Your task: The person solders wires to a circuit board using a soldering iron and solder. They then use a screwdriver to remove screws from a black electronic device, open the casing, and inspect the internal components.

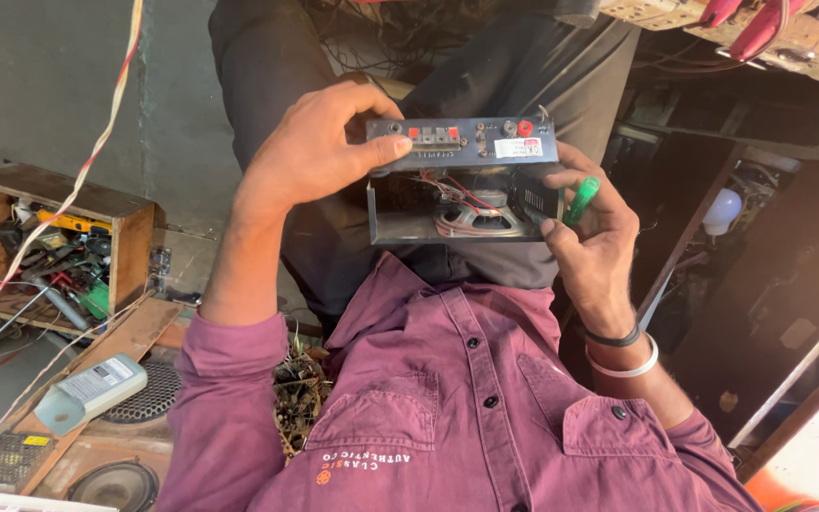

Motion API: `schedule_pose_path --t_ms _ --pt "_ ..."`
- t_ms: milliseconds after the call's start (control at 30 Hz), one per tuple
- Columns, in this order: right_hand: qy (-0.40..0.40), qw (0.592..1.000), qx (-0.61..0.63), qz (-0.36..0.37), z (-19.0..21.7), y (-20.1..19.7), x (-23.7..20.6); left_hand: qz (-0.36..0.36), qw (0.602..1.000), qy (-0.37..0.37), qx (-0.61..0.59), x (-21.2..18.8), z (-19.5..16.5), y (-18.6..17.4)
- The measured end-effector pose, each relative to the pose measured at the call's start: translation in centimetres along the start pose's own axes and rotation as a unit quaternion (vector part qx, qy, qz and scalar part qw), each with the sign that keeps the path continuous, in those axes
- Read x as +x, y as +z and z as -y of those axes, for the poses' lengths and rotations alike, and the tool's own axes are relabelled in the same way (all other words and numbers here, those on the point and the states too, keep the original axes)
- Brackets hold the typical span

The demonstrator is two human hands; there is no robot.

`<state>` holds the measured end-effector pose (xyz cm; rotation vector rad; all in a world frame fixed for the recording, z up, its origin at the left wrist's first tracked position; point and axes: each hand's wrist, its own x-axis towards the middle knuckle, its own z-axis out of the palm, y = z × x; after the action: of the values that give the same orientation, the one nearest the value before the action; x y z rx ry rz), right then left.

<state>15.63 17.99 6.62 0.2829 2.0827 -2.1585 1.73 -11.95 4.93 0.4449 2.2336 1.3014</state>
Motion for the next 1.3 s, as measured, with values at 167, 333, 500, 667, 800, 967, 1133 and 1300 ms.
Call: schedule_pose_path --t_ms 167,333,500,667,800,967,1133,1300 --pt "-0.013 1.000 -0.016 -0.014 -0.7 0.4 0.0 0.114 0.967 -0.025 -0.226 1.1 3.5 1.5" --pt "-0.016 0.999 -0.006 -0.031 -1.5 0.5 -0.1 0.188 0.929 0.091 -0.307 1.3 4.0 2.2" --pt "-0.017 0.997 -0.049 -0.050 -1.1 0.7 0.0 0.218 0.952 0.131 -0.170 2.9 1.9 0.9" --pt "-0.226 0.881 -0.413 -0.058 1.6 1.4 0.6 0.237 0.963 0.120 -0.051 5.5 0.5 -0.3" --pt "-0.284 0.804 -0.522 0.031 4.5 2.0 1.2 0.250 0.958 0.114 -0.080 6.1 0.4 0.0" --pt "-0.275 0.793 -0.529 0.124 6.0 4.4 2.4 0.281 0.948 0.038 -0.141 5.8 0.7 0.1" --pt "-0.283 0.802 -0.491 0.189 6.7 4.9 3.4 0.248 0.954 0.101 -0.131 5.3 1.0 -0.1" --pt "-0.287 0.808 -0.458 0.235 7.6 3.6 3.8 0.259 0.951 0.078 -0.148 4.8 1.0 0.0"
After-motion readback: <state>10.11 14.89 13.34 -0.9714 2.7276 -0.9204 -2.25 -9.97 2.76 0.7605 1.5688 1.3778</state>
